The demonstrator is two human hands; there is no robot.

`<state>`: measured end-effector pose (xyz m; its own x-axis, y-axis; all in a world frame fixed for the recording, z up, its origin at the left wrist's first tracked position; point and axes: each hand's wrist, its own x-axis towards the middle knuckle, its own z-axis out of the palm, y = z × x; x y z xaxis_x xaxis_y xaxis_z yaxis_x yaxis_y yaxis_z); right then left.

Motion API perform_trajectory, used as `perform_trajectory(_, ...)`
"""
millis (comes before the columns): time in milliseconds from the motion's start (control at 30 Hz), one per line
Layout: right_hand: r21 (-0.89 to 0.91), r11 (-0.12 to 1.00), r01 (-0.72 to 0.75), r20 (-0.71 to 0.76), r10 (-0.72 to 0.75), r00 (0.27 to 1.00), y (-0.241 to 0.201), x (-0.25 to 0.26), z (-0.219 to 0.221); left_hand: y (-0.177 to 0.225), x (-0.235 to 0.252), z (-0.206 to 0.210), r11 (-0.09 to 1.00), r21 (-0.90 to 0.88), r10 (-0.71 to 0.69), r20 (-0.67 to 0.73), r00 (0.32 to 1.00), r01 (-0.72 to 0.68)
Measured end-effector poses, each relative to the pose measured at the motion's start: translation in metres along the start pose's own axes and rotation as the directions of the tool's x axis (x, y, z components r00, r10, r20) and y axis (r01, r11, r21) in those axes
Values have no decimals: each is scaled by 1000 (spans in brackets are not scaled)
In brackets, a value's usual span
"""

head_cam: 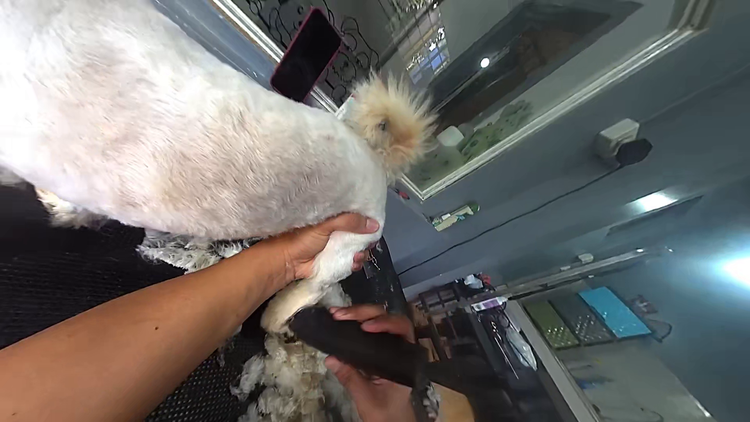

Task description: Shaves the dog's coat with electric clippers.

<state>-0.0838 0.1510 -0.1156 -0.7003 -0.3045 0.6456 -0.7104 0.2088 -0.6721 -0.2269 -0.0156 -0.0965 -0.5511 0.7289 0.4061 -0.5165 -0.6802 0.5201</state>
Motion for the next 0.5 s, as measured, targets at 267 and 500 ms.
perform_trajectory(267, -496, 848, 188, 177, -114, 978, -59, 41, 6, 3, -4, -4, 967, 243, 85, -36, 996, -73)
perform_trajectory(500, -704, 569, 425, 337, -259, 905, -55, 42, 8, -1, 0, -11, 875, 479, 33, 82, 996, -68)
